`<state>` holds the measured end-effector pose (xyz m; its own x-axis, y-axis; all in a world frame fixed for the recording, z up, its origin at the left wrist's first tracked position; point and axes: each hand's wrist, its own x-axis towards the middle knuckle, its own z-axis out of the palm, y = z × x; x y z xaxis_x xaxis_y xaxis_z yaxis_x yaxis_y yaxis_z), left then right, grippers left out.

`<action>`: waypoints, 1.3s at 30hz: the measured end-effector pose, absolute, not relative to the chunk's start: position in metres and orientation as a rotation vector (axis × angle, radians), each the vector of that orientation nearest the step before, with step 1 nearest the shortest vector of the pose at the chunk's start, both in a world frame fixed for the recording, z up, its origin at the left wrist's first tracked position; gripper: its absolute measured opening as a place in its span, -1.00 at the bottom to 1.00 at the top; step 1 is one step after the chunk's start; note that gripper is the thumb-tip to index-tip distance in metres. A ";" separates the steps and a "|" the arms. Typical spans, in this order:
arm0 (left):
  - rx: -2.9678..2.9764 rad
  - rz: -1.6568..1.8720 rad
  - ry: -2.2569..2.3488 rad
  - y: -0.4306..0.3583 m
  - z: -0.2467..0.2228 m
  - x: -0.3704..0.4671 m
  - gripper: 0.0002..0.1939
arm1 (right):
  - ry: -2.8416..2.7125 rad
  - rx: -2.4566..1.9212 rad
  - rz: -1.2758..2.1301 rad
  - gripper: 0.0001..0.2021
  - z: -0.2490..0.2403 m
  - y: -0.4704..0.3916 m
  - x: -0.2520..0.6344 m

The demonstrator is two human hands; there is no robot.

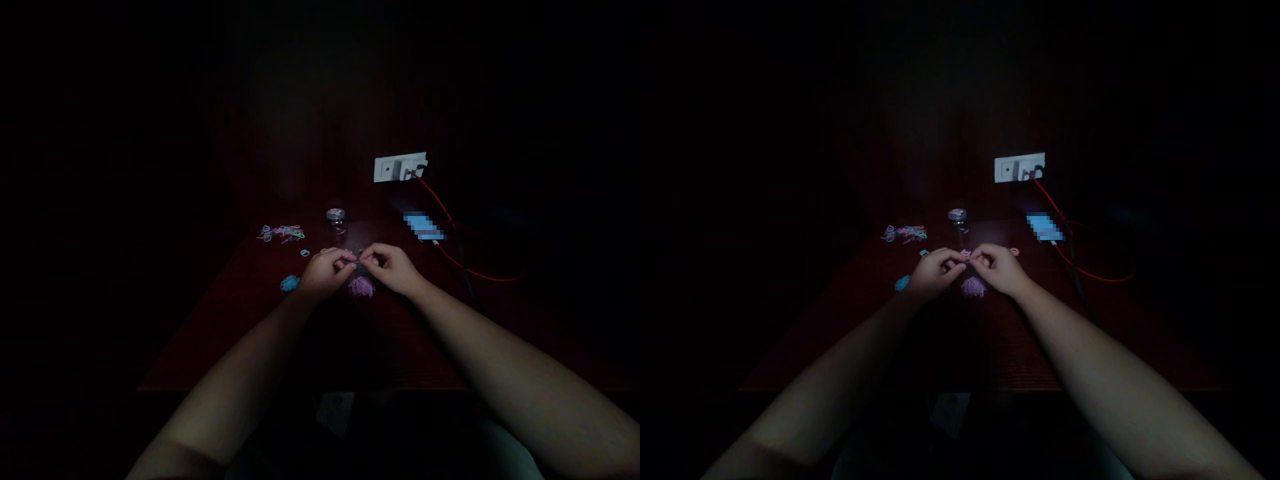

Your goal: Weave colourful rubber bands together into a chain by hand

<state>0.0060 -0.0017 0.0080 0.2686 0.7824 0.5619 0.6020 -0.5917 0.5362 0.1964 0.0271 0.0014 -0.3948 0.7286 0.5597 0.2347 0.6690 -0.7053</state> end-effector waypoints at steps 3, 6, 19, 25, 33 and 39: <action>2.321 1.228 1.292 -0.002 0.009 0.006 -0.88 | -1.955 -0.749 0.660 -0.82 0.002 0.027 0.196; 2.310 1.225 1.294 -0.001 0.007 0.006 -0.82 | -1.960 -0.731 0.680 -0.82 0.003 0.025 0.196; 2.233 1.181 1.288 -0.006 0.011 0.009 -0.87 | -1.802 -0.702 0.922 -0.79 0.008 0.021 0.192; 2.171 1.164 1.313 -0.009 0.012 0.010 -0.85 | -1.779 -0.691 1.048 -0.76 0.009 0.020 0.192; 2.183 1.158 1.305 -0.006 0.009 0.009 -0.85 | -1.857 -0.737 1.004 -0.73 0.010 0.019 0.192; 2.156 1.181 1.300 -0.006 0.009 0.009 -0.85 | -1.854 -0.786 0.941 -0.73 0.010 0.020 0.193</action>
<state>0.0090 -0.0062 0.0094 0.2281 0.8513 0.4726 0.5515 -0.5129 0.6578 0.1932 0.0204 0.0104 -0.4058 0.8105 0.4224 0.1374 0.5110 -0.8485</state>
